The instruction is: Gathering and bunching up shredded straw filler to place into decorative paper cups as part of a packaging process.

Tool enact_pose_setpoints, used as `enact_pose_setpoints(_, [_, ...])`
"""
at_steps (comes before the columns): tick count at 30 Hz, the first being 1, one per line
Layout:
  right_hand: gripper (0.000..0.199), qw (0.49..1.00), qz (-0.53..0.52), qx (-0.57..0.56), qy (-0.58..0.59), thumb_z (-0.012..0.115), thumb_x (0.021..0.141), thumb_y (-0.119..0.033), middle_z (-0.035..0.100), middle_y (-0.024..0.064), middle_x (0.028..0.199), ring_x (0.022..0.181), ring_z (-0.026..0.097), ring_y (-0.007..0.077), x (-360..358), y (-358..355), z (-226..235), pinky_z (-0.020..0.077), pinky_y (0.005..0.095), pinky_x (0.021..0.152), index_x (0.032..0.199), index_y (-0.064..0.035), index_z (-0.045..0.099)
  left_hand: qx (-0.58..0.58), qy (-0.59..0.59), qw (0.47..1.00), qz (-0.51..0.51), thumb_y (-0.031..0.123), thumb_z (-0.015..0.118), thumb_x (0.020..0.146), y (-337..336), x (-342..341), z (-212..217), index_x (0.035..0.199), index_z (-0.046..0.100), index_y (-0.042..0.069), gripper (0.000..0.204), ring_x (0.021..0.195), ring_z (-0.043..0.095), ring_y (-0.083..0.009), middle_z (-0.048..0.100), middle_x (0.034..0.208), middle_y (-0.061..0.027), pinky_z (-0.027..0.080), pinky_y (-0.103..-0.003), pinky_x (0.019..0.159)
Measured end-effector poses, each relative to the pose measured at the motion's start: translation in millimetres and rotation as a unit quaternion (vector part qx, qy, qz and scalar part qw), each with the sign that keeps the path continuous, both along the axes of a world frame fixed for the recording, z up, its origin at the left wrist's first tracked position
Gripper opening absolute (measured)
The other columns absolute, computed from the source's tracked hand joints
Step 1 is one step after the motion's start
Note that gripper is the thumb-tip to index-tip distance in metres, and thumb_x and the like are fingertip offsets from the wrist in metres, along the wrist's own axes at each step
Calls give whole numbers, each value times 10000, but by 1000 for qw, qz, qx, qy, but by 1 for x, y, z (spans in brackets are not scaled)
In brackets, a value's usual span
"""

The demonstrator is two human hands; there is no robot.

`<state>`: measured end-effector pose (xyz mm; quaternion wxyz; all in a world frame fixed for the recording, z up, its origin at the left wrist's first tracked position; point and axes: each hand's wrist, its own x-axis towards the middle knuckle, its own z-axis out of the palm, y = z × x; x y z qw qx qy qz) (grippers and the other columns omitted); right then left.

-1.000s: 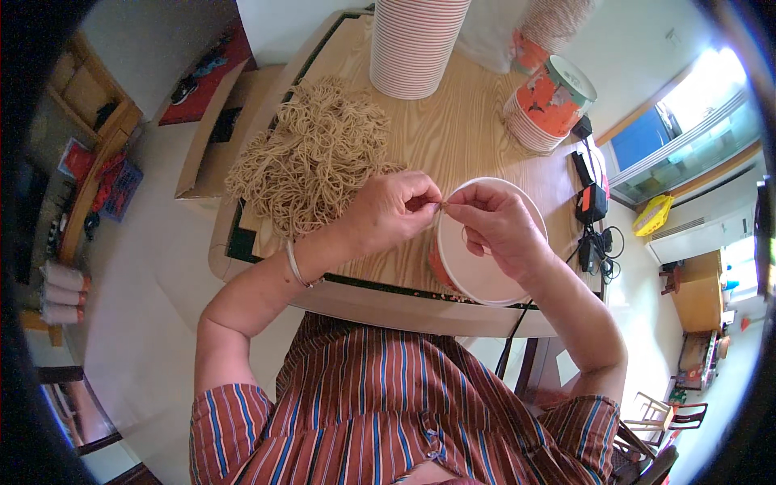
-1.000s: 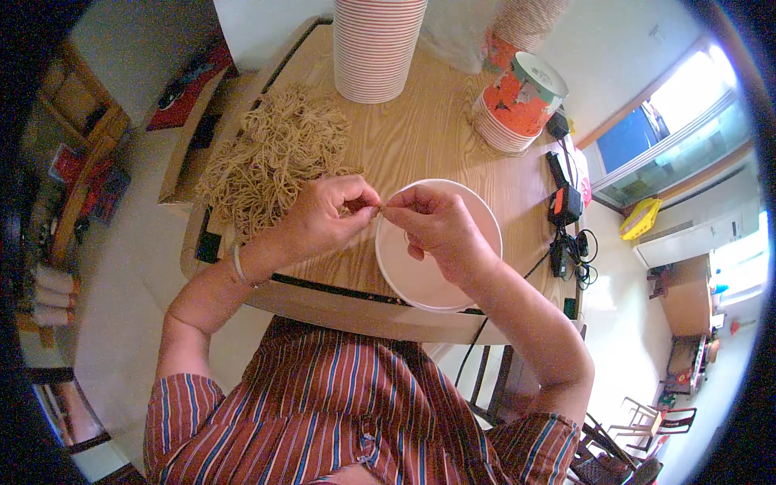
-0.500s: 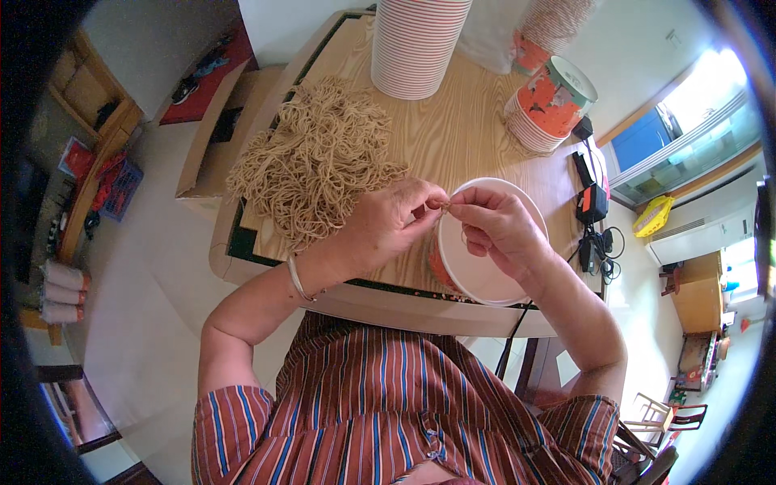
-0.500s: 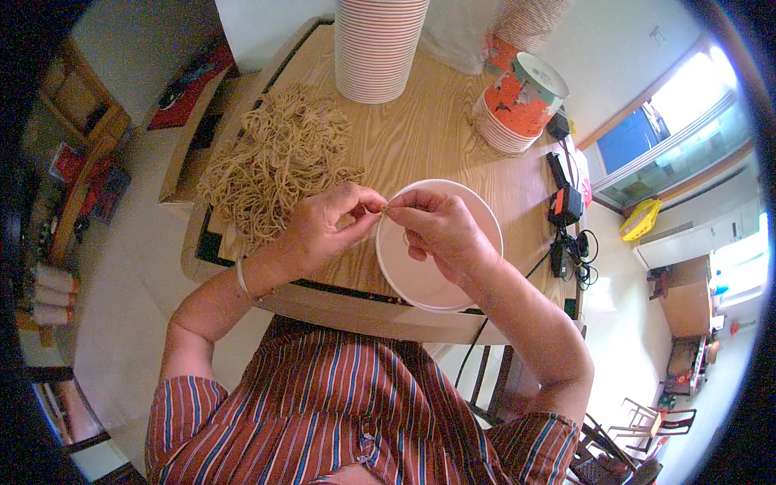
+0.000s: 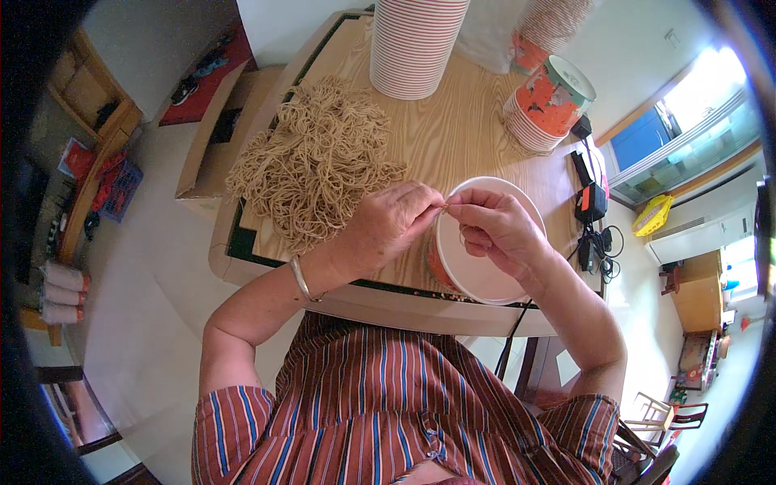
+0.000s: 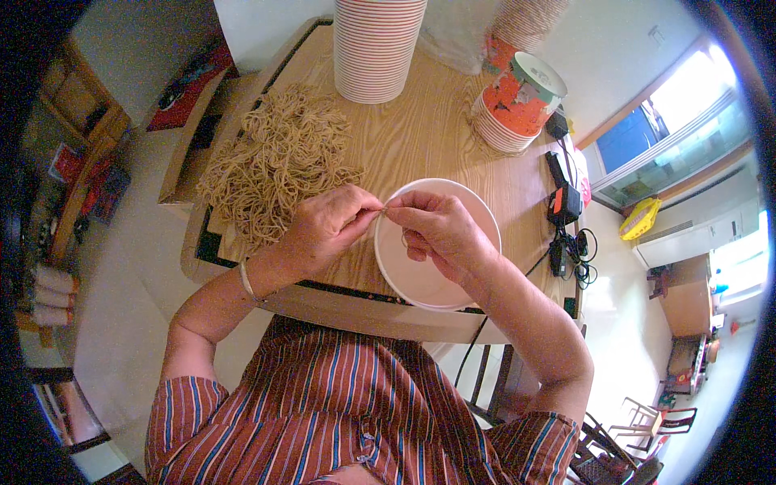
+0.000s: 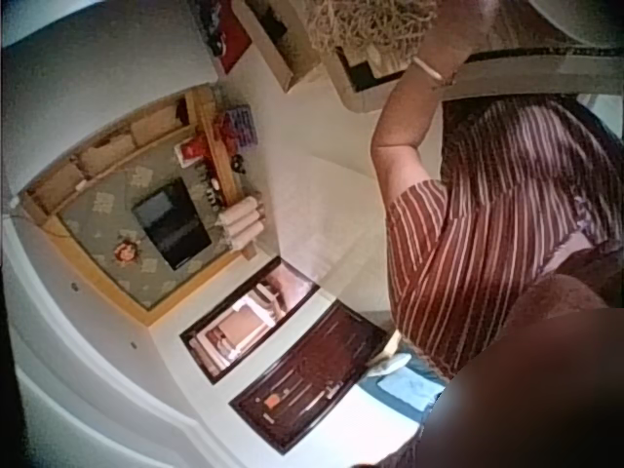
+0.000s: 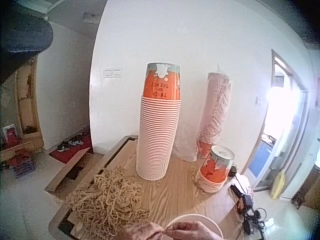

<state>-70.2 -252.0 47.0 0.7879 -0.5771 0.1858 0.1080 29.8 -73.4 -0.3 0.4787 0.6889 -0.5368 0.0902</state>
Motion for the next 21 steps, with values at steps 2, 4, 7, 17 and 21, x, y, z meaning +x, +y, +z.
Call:
enact_pose_setpoints(2, [84,1000,-5,-13,9,611,954,-137,476,-62,662,478,382,26,1,3,1,310,208,444,982,-58,618,-3,-8,1000,9,53,670,863,1,0,0,965,606,62,121,813,662,-271,636,883,-100,531,-354,701])
enact_pose_setpoints(4, [83,1000,-4,-4,6,614,953,-137,479,-62,662,476,382,26,0,2,1,311,208,443,981,-58,619,2,-9,1000,5,56,669,864,0,0,1,961,605,62,116,810,661,-272,636,882,-99,530,-356,699])
enact_pose_setpoints(7, [82,1000,-3,5,4,619,950,-135,484,-62,663,472,382,26,0,0,0,312,208,441,979,-59,621,9,-3,1000,3,60,666,866,0,-1,2,950,601,63,107,805,658,-275,634,879,-100,526,-361,693])
enact_pose_setpoints(17, [92,1000,-5,-14,9,613,953,-127,493,-60,680,477,385,27,0,2,1,316,206,442,1007,-52,617,27,279,960,-27,57,625,900,-1,-4,-3,1004,599,26,112,813,667,-170,660,882,-92,541,-301,717])
enact_pose_setpoints(21, [158,1000,8,2,-2,656,925,-175,499,-36,677,512,431,61,-2,-4,-3,375,245,468,988,-32,631,-3,408,910,-70,68,629,907,-5,-2,-13,1028,602,20,133,827,655,-131,665,886,-83,537,-291,728])
